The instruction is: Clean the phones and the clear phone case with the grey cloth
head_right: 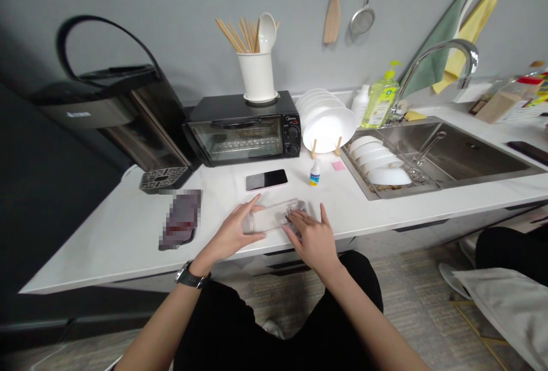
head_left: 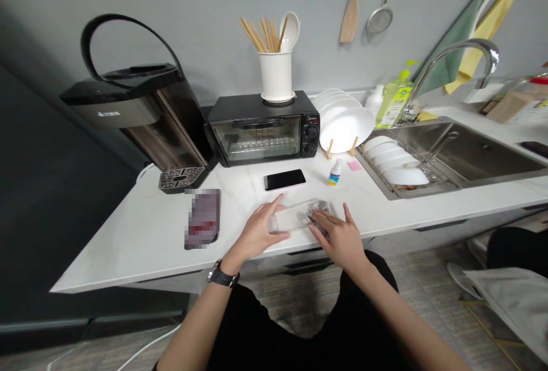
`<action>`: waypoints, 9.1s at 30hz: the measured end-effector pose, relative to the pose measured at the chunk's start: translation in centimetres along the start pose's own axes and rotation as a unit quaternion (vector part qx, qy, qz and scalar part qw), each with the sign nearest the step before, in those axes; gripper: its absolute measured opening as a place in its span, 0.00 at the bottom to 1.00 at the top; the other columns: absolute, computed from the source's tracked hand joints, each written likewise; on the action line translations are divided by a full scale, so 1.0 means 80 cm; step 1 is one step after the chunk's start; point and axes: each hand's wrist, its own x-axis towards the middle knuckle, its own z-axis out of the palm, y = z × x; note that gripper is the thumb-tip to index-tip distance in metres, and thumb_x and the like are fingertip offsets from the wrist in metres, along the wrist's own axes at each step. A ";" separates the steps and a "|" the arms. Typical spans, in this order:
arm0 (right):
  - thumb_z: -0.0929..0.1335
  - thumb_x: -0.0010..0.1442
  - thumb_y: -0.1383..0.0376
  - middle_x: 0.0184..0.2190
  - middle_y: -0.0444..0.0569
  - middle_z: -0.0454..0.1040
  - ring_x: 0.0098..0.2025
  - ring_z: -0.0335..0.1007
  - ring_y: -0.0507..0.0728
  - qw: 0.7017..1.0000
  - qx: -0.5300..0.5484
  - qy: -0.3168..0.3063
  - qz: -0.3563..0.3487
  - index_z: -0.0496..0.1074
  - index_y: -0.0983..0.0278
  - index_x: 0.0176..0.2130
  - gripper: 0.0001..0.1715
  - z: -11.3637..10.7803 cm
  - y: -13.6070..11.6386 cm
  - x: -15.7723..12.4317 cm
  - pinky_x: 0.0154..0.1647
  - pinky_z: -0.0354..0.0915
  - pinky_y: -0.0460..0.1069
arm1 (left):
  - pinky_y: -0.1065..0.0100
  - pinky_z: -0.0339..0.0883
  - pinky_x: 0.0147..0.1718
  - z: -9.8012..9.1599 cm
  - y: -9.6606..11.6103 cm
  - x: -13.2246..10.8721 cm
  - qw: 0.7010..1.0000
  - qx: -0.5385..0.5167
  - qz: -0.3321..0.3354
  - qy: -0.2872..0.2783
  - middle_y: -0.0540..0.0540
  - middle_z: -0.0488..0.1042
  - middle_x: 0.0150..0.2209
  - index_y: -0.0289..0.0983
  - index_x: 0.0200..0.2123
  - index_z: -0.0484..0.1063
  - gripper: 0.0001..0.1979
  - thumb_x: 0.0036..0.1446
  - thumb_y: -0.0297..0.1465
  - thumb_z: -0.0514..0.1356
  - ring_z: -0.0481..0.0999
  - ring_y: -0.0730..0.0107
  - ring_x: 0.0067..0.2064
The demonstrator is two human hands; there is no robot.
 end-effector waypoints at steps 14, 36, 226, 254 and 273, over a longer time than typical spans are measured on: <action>0.66 0.72 0.53 0.57 0.49 0.79 0.63 0.72 0.64 0.992 0.099 -0.067 -0.047 0.78 0.55 0.52 0.16 0.022 -0.047 0.011 0.75 0.39 0.73 | 0.50 0.61 0.64 0.002 -0.005 -0.001 1.000 -0.011 -0.005 0.000 0.42 0.73 0.60 0.48 0.74 0.51 0.50 0.54 0.36 0.73 0.69 0.51 0.62; 0.64 0.74 0.55 0.55 0.50 0.81 0.60 0.75 0.63 0.998 0.033 -0.047 -0.019 0.78 0.56 0.53 0.17 -0.007 0.010 0.011 0.74 0.43 0.73 | 0.49 0.61 0.63 0.003 0.000 0.001 1.000 0.017 -0.004 0.004 0.42 0.73 0.60 0.47 0.75 0.48 0.52 0.54 0.37 0.73 0.69 0.51 0.61; 0.68 0.68 0.45 0.61 0.52 0.75 0.65 0.70 0.64 0.950 0.137 -0.222 -0.174 0.72 0.57 0.64 0.32 -0.019 0.007 0.030 0.77 0.35 0.70 | 0.51 0.64 0.60 0.005 0.006 0.005 0.999 0.042 0.023 -0.013 0.43 0.73 0.58 0.46 0.71 0.56 0.46 0.54 0.41 0.74 0.69 0.51 0.60; 0.64 0.72 0.48 0.61 0.53 0.75 0.63 0.72 0.65 0.983 0.048 -0.135 -0.112 0.73 0.56 0.62 0.27 0.005 -0.005 0.044 0.74 0.42 0.72 | 0.51 0.64 0.61 0.003 0.006 0.000 0.998 0.068 0.012 -0.002 0.43 0.72 0.56 0.46 0.71 0.56 0.43 0.58 0.44 0.70 0.68 0.51 0.59; 0.66 0.71 0.46 0.61 0.52 0.76 0.65 0.71 0.64 0.968 0.109 -0.165 -0.156 0.75 0.56 0.60 0.27 0.017 -0.028 0.049 0.76 0.33 0.71 | 0.53 0.65 0.59 0.003 0.003 0.003 0.998 0.051 0.021 -0.001 0.43 0.73 0.55 0.46 0.69 0.59 0.43 0.55 0.40 0.73 0.69 0.52 0.58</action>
